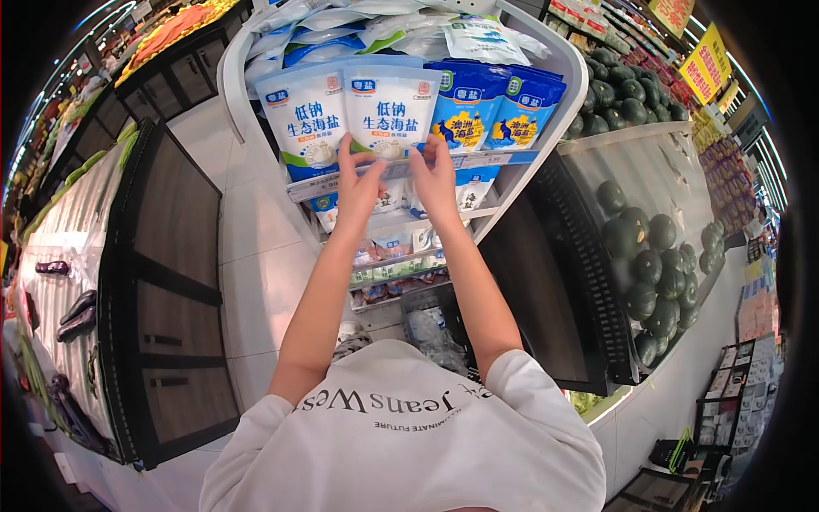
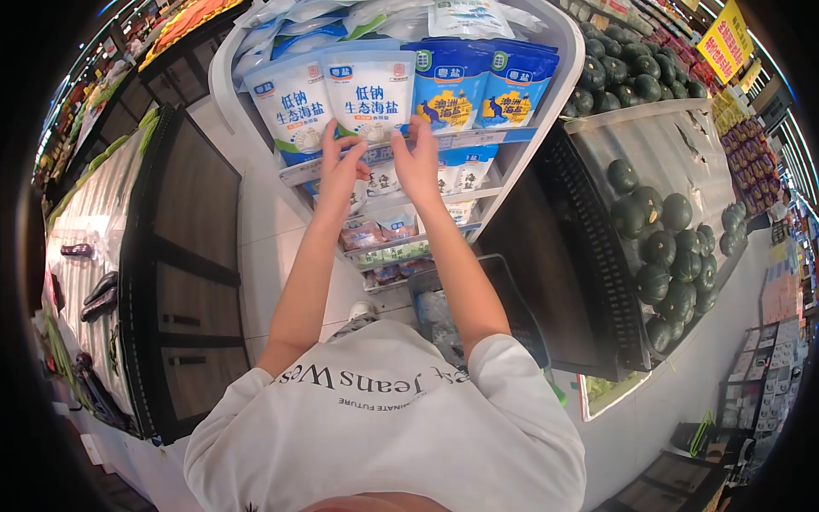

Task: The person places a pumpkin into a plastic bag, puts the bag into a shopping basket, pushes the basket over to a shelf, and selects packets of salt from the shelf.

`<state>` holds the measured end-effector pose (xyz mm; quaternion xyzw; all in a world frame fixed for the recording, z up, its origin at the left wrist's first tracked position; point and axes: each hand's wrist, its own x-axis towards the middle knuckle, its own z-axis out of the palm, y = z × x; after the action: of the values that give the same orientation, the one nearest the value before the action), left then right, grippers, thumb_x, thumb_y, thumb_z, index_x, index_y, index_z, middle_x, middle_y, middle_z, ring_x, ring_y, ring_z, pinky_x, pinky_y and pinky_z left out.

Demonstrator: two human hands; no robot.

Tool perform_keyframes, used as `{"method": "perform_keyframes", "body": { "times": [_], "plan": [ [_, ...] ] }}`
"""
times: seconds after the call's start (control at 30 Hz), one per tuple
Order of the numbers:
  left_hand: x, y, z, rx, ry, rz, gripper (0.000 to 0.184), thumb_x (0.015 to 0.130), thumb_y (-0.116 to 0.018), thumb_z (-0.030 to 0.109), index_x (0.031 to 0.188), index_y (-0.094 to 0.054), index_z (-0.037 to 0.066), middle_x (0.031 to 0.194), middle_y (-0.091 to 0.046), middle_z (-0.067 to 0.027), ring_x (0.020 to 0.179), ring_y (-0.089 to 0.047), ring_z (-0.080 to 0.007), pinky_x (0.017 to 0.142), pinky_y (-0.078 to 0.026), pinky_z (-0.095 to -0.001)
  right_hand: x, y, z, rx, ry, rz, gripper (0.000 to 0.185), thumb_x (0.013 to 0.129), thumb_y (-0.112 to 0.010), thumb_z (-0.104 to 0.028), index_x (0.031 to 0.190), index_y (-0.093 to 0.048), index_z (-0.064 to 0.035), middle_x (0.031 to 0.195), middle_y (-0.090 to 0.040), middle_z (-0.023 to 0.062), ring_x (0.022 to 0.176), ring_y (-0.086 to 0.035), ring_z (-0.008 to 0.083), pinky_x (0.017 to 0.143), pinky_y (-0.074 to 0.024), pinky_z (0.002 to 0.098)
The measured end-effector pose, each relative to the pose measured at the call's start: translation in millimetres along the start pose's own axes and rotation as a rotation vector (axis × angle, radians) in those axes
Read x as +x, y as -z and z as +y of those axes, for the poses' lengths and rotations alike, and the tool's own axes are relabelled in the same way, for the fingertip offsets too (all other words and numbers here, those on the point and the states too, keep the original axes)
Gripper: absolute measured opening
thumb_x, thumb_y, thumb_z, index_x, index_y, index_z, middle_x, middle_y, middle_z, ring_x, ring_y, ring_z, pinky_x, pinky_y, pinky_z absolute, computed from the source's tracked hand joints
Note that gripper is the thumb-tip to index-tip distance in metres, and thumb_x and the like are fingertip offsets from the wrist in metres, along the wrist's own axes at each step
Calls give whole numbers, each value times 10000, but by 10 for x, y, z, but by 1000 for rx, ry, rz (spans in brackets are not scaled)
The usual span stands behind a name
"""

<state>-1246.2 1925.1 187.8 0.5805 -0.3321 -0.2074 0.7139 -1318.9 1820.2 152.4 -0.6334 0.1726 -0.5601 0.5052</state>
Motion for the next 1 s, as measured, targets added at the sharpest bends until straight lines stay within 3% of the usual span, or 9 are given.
{"method": "perform_keyframes", "body": {
  "times": [0.1,0.33,0.5,0.6,0.73,0.77,0.87,0.9,1.0],
  "plan": [
    [39,-16,-6,-58,48,-37,740,827,-603,112,1397,-132,98,958,-517,-90,624,-528,-125,523,-446,-251,6,-6,-41,-6,-3,20,265,874,-558,-116,1074,-502,49,905,-621,143,792,-587,176,700,-469,315],
    [43,-9,-24,-178,45,-19,616,826,-588,71,1285,-178,72,821,-540,-77,607,-535,-123,514,-442,-247,-38,18,-85,-10,26,20,192,888,-549,-126,1011,-536,22,802,-631,95,736,-576,149,674,-458,292],
    [-24,5,19,-158,18,-60,524,873,-596,150,1234,-221,97,931,-576,-125,673,-565,-140,598,-471,-263,-67,30,-70,46,14,37,221,911,-553,-174,1038,-568,7,902,-612,103,793,-560,153,731,-446,283],
    [-30,-21,51,-252,-31,-43,540,873,-600,137,1254,-221,92,878,-577,-98,658,-561,-118,557,-455,-244,-38,3,-67,65,17,50,225,916,-553,-187,1049,-572,-6,954,-597,120,836,-556,172,764,-440,293],
    [-118,-20,87,-181,-257,-99,425,886,-569,113,1205,-289,97,990,-563,-107,799,-596,-160,662,-499,-275,-62,6,-289,132,131,42,167,901,-534,-98,1047,-580,-33,1062,-575,119,993,-516,221,871,-402,319],
    [-130,-33,-22,-149,-453,-58,383,890,-554,97,1189,-313,107,1096,-516,-111,971,-564,-177,798,-495,-309,-90,18,-486,36,244,43,165,886,-520,-48,1039,-581,-37,1077,-580,109,1031,-507,234,904,-389,324],
    [-299,-82,8,-318,-435,-8,378,889,-542,88,1188,-315,130,1221,-430,-129,1132,-468,-196,926,-438,-331,-223,28,-561,89,355,18,164,890,-502,-44,1036,-576,-37,1104,-571,117,1068,-501,243,928,-379,343],
    [-443,-61,101,-220,-433,-65,375,884,-534,84,1185,-319,149,1267,-375,-142,1185,-411,-208,974,-395,-330,-270,64,-574,104,371,-14,198,861,-528,-61,1053,-567,-38,1144,-553,133,1113,-489,262,963,-362,357],
    [-585,-125,42,-265,-467,-44,407,858,-548,30,1176,-321,145,1209,-388,-140,1146,-433,-215,945,-418,-315,-467,133,-581,150,358,-26,314,768,-617,-97,1067,-547,-29,1195,-525,147,1170,-460,268,1006,-337,368]
  ]
}}
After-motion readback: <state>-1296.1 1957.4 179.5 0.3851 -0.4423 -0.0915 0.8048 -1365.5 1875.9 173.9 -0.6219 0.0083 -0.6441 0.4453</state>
